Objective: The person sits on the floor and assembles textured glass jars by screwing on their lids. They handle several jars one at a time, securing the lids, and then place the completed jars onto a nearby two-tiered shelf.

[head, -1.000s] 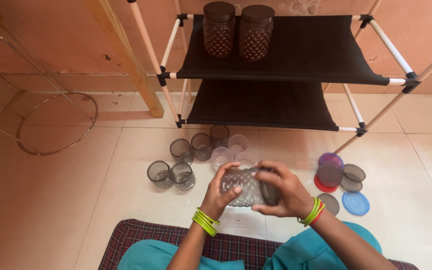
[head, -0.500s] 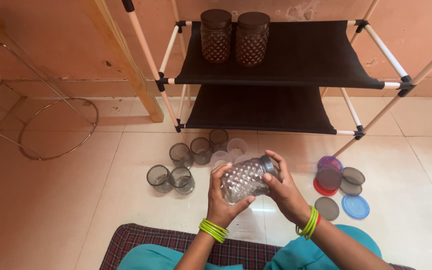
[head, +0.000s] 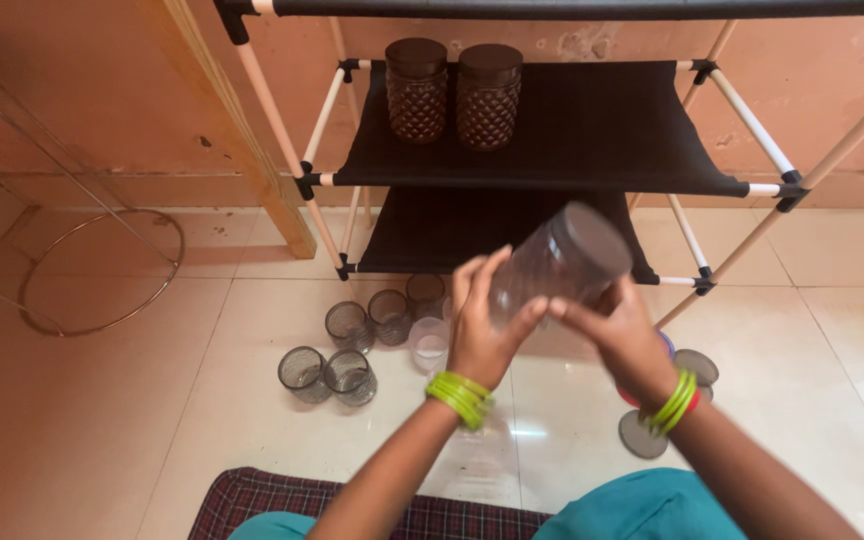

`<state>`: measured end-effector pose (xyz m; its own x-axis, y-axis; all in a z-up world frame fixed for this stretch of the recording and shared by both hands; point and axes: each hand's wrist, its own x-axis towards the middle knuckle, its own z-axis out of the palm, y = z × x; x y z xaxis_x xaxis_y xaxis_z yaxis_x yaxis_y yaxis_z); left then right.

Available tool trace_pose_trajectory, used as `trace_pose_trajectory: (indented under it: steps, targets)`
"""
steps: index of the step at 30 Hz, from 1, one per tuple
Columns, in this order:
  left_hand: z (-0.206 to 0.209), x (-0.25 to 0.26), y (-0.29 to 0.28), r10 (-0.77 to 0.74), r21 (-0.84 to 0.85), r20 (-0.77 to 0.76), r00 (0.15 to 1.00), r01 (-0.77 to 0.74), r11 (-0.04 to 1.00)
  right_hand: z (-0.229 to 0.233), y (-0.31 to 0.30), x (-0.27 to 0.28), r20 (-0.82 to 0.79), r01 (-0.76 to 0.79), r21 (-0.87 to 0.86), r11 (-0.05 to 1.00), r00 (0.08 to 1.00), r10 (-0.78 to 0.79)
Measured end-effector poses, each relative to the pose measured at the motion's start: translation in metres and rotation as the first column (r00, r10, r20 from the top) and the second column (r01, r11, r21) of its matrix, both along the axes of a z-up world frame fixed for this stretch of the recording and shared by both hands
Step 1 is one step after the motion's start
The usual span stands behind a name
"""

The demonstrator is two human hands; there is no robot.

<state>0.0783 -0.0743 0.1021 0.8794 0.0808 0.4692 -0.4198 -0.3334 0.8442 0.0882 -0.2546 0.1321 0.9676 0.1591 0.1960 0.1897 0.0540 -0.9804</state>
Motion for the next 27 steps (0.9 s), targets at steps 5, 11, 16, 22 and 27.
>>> trace_pose_trajectory:
  steps: [5,11,16,22,27]
  targets:
    - [0.04,0.064,-0.024,0.063,0.073,0.268,0.961,-0.086,0.994,0.05,-0.014,0.066,0.253,-0.028,-0.031,0.999,0.967,0.035]
    - [0.055,0.153,-0.042,0.012,-0.001,0.185,0.983,-0.012,1.0,0.063,-0.025,0.161,0.399,0.194,-0.168,0.966,0.91,-0.113]
    - [0.05,0.198,-0.045,0.028,0.104,0.1,0.995,-0.038,0.994,0.042,-0.027,0.222,0.327,0.29,-0.239,0.927,0.923,-0.204]
    - [0.057,0.21,-0.046,0.166,0.315,-0.072,0.983,-0.136,0.939,0.022,-0.019,0.259,0.286,0.229,-0.163,0.96,0.942,-0.176]
    - [0.052,0.204,-0.043,0.313,0.5,0.097,0.945,-0.318,0.805,0.014,-0.016,0.267,0.308,0.287,-0.242,0.927,0.929,-0.207]
